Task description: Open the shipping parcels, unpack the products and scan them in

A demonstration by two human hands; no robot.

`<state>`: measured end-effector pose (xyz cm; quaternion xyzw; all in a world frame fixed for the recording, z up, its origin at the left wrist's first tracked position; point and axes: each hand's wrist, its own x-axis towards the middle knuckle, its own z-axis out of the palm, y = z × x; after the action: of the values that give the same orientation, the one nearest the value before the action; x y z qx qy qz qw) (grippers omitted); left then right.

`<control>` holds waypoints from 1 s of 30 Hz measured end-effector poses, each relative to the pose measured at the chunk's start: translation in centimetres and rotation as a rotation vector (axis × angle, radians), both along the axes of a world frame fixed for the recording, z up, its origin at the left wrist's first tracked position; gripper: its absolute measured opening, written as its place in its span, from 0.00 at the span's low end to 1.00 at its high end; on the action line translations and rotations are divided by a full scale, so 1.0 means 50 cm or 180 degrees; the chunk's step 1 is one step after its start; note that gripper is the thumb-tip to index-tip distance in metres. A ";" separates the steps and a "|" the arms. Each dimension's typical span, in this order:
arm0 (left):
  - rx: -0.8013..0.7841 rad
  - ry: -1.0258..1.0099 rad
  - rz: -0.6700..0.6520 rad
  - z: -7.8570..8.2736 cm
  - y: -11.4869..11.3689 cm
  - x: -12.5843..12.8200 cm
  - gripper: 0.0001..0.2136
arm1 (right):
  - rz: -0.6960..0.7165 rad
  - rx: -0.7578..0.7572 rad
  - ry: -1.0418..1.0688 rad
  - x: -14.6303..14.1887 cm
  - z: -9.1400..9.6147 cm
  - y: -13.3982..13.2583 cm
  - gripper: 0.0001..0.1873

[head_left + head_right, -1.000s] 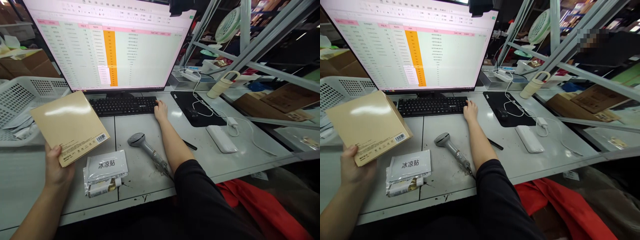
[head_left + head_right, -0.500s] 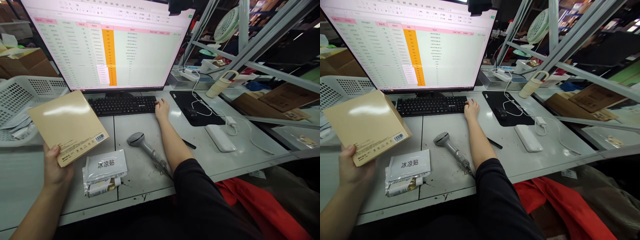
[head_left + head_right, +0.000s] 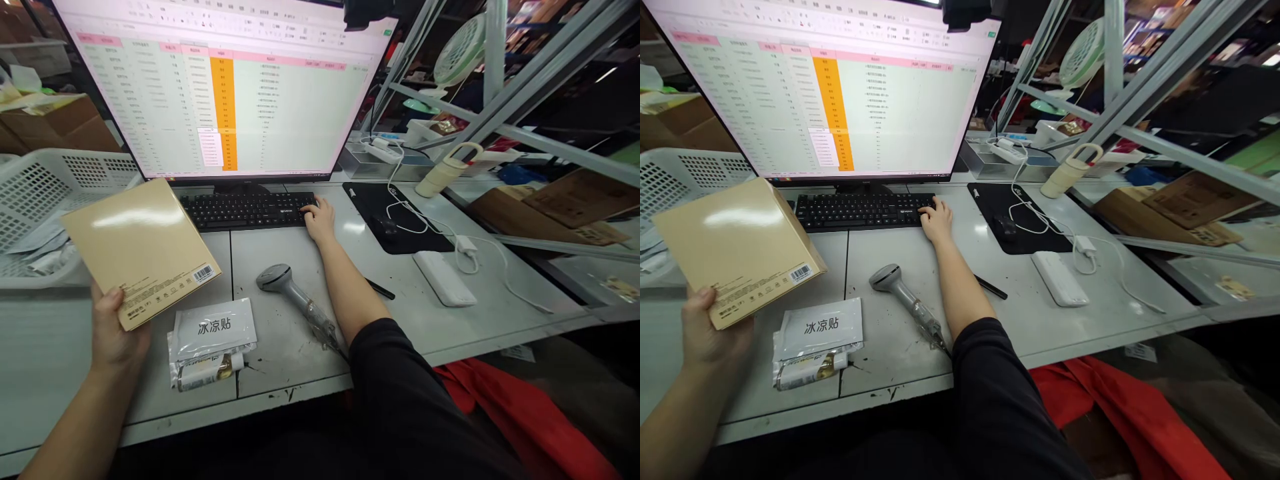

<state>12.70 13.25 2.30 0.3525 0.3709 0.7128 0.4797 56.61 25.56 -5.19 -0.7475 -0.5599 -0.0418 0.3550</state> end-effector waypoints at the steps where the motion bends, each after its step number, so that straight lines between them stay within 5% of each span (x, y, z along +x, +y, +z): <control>1: 0.0012 -0.0029 -0.0001 0.000 0.000 0.000 0.22 | -0.0070 0.0050 0.0026 0.005 0.001 -0.001 0.19; 7: 0.0099 -0.0127 -0.0071 -0.005 0.005 -0.003 0.21 | -0.0732 0.0145 0.0218 0.036 0.012 -0.015 0.20; 17: 0.0356 -0.0165 -0.0209 -0.050 0.016 -0.018 0.25 | -0.0683 0.0076 0.0328 0.019 0.025 -0.012 0.21; 22: 0.0468 -0.0141 -0.0353 -0.048 0.014 -0.020 0.28 | -0.0787 -0.0101 0.0523 0.012 0.012 -0.015 0.33; 30: 0.0511 -0.0035 -0.0434 -0.047 0.012 -0.023 0.26 | -0.0819 -0.0232 0.0521 0.011 0.018 -0.017 0.32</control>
<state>11.55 13.87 -0.06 0.4104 0.2851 0.7078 0.4994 57.16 24.69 -4.30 -0.8264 -0.4299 -0.0055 0.3637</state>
